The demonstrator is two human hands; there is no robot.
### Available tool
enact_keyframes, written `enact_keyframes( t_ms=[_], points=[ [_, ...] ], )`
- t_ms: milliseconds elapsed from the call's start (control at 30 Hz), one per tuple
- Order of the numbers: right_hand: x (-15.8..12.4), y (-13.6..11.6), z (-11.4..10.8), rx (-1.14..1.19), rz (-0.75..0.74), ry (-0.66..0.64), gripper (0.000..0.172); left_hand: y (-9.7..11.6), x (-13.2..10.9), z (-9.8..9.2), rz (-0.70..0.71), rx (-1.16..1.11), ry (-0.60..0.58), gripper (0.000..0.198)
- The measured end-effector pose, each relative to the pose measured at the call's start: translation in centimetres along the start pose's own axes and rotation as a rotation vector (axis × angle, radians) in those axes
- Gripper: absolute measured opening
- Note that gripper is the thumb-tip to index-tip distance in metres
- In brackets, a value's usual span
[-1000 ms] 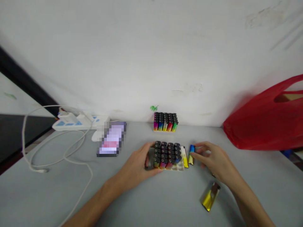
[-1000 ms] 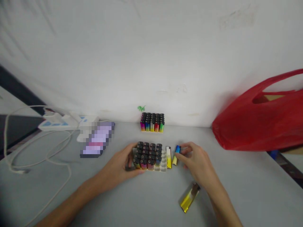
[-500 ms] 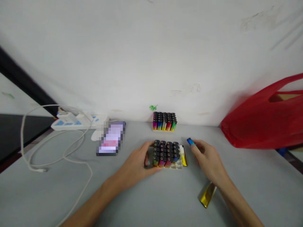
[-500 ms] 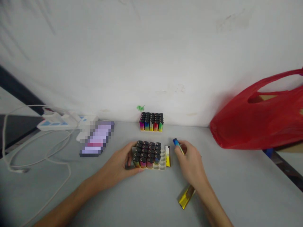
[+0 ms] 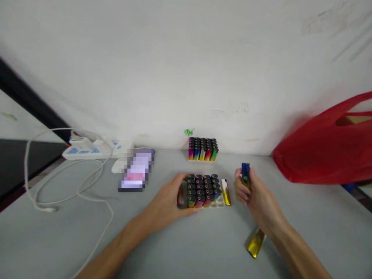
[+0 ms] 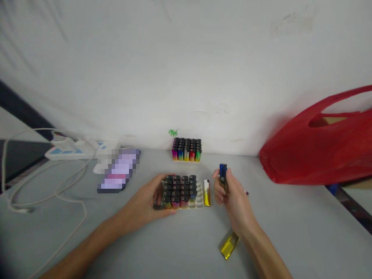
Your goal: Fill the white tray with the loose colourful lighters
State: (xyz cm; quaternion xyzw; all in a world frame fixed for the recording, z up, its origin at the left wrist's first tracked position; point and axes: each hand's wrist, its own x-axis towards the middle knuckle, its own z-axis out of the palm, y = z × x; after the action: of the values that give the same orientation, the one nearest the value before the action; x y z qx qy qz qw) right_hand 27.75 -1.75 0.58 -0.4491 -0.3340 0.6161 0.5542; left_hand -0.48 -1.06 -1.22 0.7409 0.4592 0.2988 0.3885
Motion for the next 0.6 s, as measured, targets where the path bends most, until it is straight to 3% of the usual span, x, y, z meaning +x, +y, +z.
enact_keyframes(
  t_ms=[433, 500, 600],
  points=[
    [-1.2, -0.6, 0.3, 0.08, 0.205, -0.232, 0.027, -0.6, 0.1, 0.0, -0.041, -0.112, 0.014, 0.084],
    [-1.2, -0.6, 0.4, 0.155, 0.246, -0.274, 0.033, -0.5, 0.2, 0.0, -0.072, -0.08, -0.003, 0.084],
    [-0.9, -0.7, 0.3, 0.22, 0.262, -0.337, 0.059, -0.2, 0.2, -0.1, -0.08, -0.062, -0.01, 0.085]
  ],
)
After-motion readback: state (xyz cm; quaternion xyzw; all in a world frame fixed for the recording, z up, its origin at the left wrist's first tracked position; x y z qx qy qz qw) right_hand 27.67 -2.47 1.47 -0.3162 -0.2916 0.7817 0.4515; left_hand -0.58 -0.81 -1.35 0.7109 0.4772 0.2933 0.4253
